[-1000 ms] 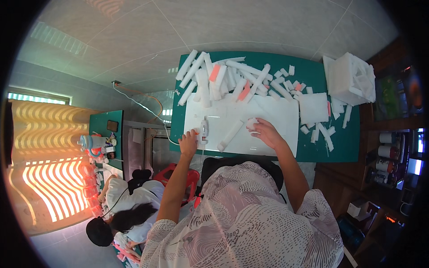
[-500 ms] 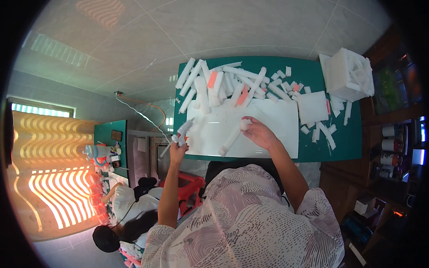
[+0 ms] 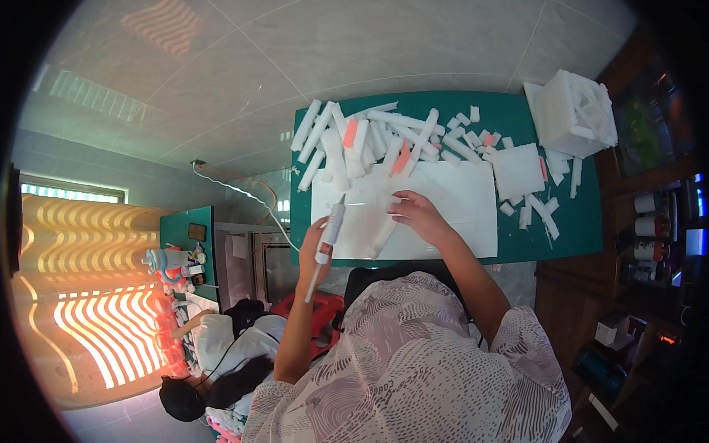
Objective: Assemble foam pieces into a specific structure using a hot glue gun.
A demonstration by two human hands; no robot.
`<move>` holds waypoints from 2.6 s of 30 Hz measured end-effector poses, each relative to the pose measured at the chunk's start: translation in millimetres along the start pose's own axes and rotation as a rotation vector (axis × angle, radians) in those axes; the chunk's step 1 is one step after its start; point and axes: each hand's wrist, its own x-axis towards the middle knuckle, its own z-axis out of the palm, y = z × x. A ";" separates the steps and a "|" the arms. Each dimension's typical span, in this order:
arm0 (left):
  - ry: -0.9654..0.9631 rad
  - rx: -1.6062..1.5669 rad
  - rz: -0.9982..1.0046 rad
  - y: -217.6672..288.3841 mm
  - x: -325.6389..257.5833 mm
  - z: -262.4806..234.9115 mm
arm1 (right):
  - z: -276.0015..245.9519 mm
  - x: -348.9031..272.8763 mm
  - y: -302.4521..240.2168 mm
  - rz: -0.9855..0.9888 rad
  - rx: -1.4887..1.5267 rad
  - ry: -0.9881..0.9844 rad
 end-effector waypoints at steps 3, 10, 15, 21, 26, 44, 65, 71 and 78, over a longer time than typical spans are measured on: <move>-0.063 0.061 0.068 9.3 -6.2 -2.8 | 5.4 3.6 14.4 0.023 0.024 -0.001; -0.105 0.154 0.101 25.5 -12.9 -5.7 | 27.1 4.2 22.0 0.116 0.070 -0.038; -0.108 0.167 0.124 22.7 -19.5 -11.2 | 32.7 4.5 21.4 0.120 0.098 -0.100; -0.092 0.166 0.118 18.8 -25.9 -10.3 | 35.0 5.6 24.0 0.114 0.060 -0.105; -0.086 0.164 0.102 22.1 -26.6 -12.8 | 33.1 7.1 28.3 0.112 0.064 -0.124; -0.061 0.188 0.063 24.1 -33.9 -7.1 | 27.6 6.1 27.2 0.135 0.084 -0.107; -0.140 0.252 -0.222 -155.1 -33.9 57.2 | -97.5 38.2 64.1 -0.171 -0.970 0.282; 0.021 0.288 -0.225 -140.9 -48.1 60.1 | -99.8 48.5 64.9 -0.018 -0.661 0.194; -0.110 0.119 -0.145 -48.0 -10.6 132.5 | -97.0 53.7 60.4 0.149 -0.367 0.146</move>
